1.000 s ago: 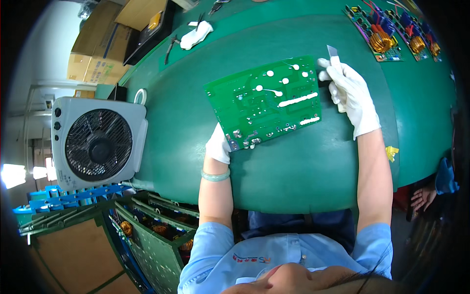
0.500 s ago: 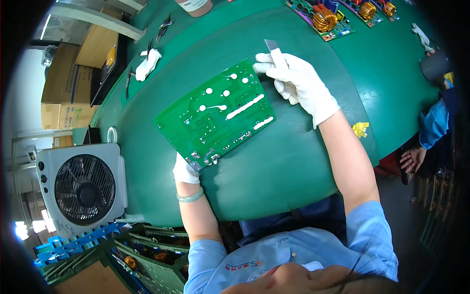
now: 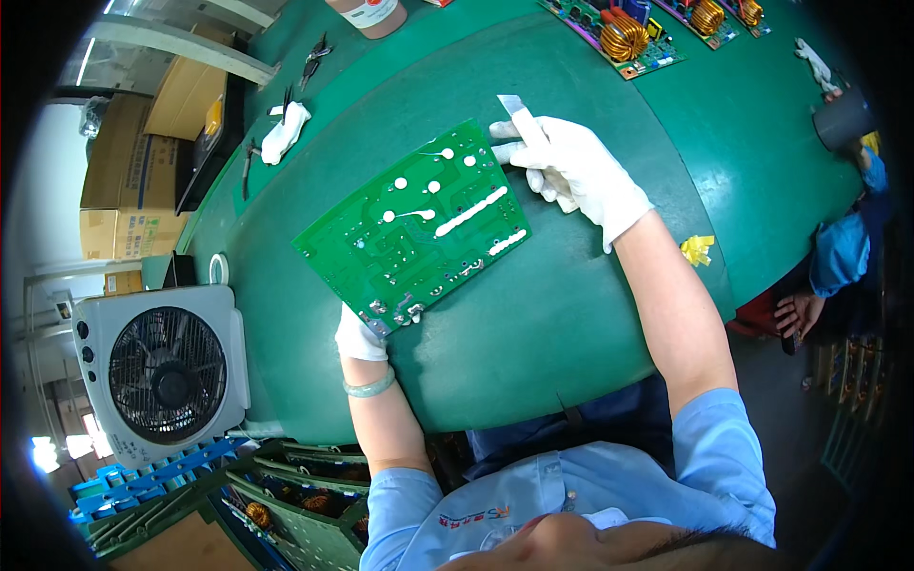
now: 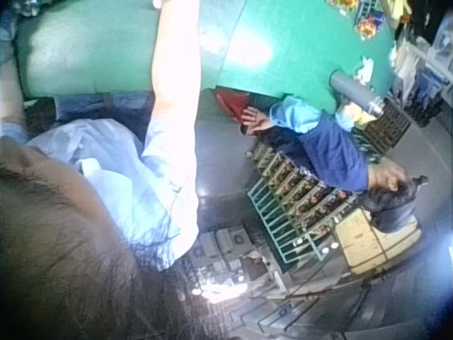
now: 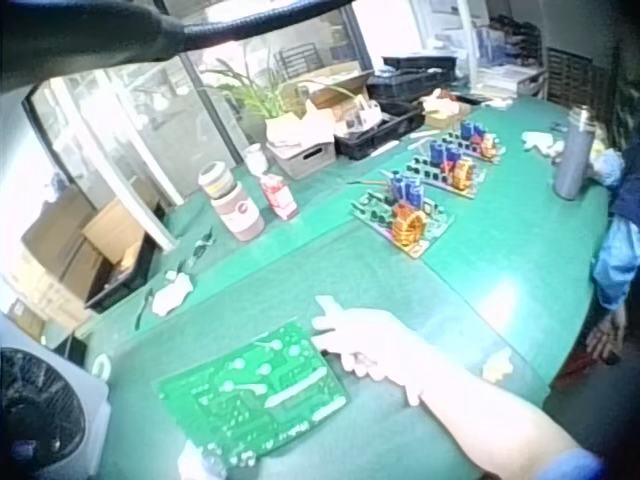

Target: The person cleans green circuit boards by scraping the surface with a small metal tool and wiping them with a yellow cloth. They handle multiple boards, flipping them over to clean both sides and placing finished boards into a green bin.

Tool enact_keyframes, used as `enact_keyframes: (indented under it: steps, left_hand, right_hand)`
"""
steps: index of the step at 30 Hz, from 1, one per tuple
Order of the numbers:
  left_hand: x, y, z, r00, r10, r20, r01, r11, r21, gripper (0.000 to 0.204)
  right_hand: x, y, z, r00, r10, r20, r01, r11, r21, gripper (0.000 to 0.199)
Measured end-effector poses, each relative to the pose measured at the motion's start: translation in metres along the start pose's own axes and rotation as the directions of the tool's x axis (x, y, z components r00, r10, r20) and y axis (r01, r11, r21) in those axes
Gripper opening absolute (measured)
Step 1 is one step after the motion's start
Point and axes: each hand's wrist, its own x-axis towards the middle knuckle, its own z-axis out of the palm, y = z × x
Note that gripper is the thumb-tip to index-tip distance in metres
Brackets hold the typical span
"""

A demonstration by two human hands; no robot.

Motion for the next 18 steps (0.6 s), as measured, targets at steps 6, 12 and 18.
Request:
enact_keyframes:
  steps: [6, 12, 18]
  left_hand:
    - [-0.004, -0.001, -0.006, 1.0, 0.008, -0.027, -0.008, 1.0, 0.006, 0.031]
    - [-0.006, -0.001, -0.011, 0.999, 0.019, -0.049, -0.019, 1.0, 0.009, 0.03]
    - [-0.005, 0.0, -0.013, 0.998, 0.028, -0.062, -0.028, 1.0, 0.013, 0.028]
  right_hand:
    - [-0.005, -0.003, 0.0, 1.0, 0.0, 0.004, 0.0, 1.0, 0.02, 0.056]
    - [-0.005, -0.005, 0.002, 0.999, 0.041, 0.0, -0.041, 0.999, -0.022, 0.053]
    - [-0.002, 0.001, 0.001, 1.0, 0.003, 0.006, -0.003, 1.0, -0.027, 0.053]
